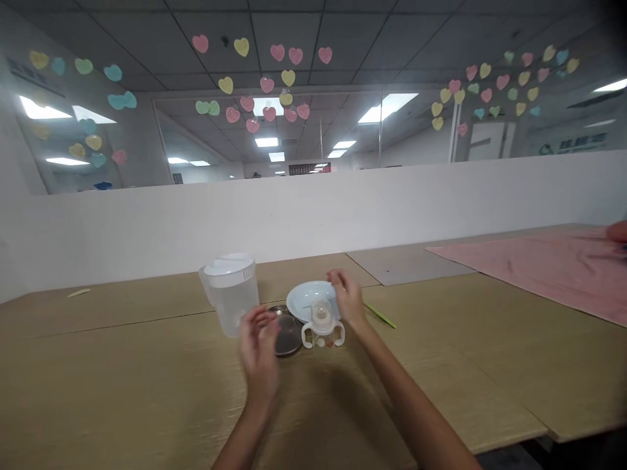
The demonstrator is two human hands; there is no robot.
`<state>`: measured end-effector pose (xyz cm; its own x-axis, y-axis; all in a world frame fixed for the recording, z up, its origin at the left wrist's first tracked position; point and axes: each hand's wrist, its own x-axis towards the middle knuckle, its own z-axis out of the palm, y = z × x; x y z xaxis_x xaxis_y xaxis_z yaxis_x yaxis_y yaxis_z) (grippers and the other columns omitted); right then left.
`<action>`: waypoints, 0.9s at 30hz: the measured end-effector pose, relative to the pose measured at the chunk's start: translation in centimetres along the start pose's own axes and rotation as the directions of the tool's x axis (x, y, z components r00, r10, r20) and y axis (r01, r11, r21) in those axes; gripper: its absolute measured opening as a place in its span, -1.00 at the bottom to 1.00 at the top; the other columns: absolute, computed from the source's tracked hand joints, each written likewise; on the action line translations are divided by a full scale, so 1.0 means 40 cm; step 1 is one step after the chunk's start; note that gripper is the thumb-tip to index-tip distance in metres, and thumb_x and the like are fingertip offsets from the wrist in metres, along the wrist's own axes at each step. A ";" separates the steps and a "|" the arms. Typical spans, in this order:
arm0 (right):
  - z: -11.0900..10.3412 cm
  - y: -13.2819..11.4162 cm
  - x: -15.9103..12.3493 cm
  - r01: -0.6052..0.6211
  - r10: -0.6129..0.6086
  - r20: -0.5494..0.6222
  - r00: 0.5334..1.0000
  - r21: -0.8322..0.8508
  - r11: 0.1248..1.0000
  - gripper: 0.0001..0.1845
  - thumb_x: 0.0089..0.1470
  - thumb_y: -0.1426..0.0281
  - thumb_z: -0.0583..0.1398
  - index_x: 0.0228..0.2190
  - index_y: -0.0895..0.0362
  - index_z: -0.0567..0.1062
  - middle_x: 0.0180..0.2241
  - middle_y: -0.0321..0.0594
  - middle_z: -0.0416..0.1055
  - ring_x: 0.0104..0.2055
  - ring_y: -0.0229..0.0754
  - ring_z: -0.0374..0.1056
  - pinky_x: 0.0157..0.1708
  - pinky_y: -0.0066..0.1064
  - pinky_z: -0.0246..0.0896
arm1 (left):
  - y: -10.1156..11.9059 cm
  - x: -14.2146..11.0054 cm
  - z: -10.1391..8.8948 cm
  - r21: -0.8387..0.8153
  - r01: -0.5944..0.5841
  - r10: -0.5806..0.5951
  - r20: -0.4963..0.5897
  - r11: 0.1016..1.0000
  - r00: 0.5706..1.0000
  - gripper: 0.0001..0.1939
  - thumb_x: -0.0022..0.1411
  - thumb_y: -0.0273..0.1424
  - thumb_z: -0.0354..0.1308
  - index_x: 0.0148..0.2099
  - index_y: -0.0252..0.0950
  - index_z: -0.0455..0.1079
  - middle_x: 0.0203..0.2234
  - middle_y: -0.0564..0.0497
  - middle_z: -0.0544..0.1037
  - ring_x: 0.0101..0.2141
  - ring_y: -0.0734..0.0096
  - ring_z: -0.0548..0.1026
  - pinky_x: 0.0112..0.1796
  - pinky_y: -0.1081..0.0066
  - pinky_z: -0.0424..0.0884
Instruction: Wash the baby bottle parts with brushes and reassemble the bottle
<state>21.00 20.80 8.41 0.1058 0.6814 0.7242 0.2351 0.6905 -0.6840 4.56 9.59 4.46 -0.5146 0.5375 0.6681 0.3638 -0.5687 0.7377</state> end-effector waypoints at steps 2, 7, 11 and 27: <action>0.022 0.002 -0.030 0.054 -0.046 0.155 0.987 -0.048 0.997 -0.63 0.12 0.15 -0.01 -0.32 0.15 0.43 -0.37 -0.22 0.43 -0.34 -0.22 0.32 -0.32 -0.41 0.19 | -0.020 0.016 0.079 0.066 -0.099 0.075 0.294 0.993 0.953 -0.47 0.12 -0.22 0.06 0.11 -0.30 0.12 -0.14 -0.14 0.40 -0.13 0.25 0.38 -0.13 0.25 0.34; 0.052 0.020 -0.080 0.097 -0.076 0.225 0.971 -0.086 0.992 -0.70 0.11 0.21 0.00 -0.35 0.12 0.43 -0.41 -0.25 0.44 -0.38 -0.25 0.32 -0.35 -0.45 0.16 | -0.109 -0.014 0.128 0.311 -0.322 0.104 0.556 0.894 0.825 -0.31 0.07 -0.14 0.10 0.19 -0.31 0.03 -0.10 -0.19 0.40 -0.06 0.08 0.32 -0.06 0.07 0.16; 0.055 0.011 -0.107 0.059 -0.049 0.251 0.967 -0.032 0.998 -0.71 0.11 0.20 0.00 -0.31 0.12 0.40 -0.47 -0.29 0.42 -0.46 -0.28 0.31 -0.44 -0.50 0.14 | -0.152 -0.021 0.102 0.349 -0.445 0.171 0.595 0.825 0.785 -0.35 0.10 -0.09 0.06 0.16 -0.31 0.10 -0.16 -0.18 0.44 -0.13 0.09 0.36 -0.11 0.12 0.18; -0.035 0.249 -0.016 -0.354 0.300 -0.306 0.904 -0.141 0.924 -0.62 -0.10 0.10 0.09 -0.38 0.16 0.41 -0.47 -0.13 0.41 -0.40 -0.12 0.33 -0.39 -0.34 0.21 | -0.214 0.116 -0.013 0.545 -0.119 0.216 -0.116 0.830 0.970 -0.30 0.16 -0.14 -0.01 0.23 -0.33 -0.15 0.14 -0.29 0.02 0.13 -0.05 0.02 0.05 -0.01 -0.03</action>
<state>24.61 26.88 1.25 0.4613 0.7486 0.4762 0.3164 0.3626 -0.8766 -1.34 16.63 1.22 -0.5103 0.3265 0.7956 0.7867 -0.1966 0.5852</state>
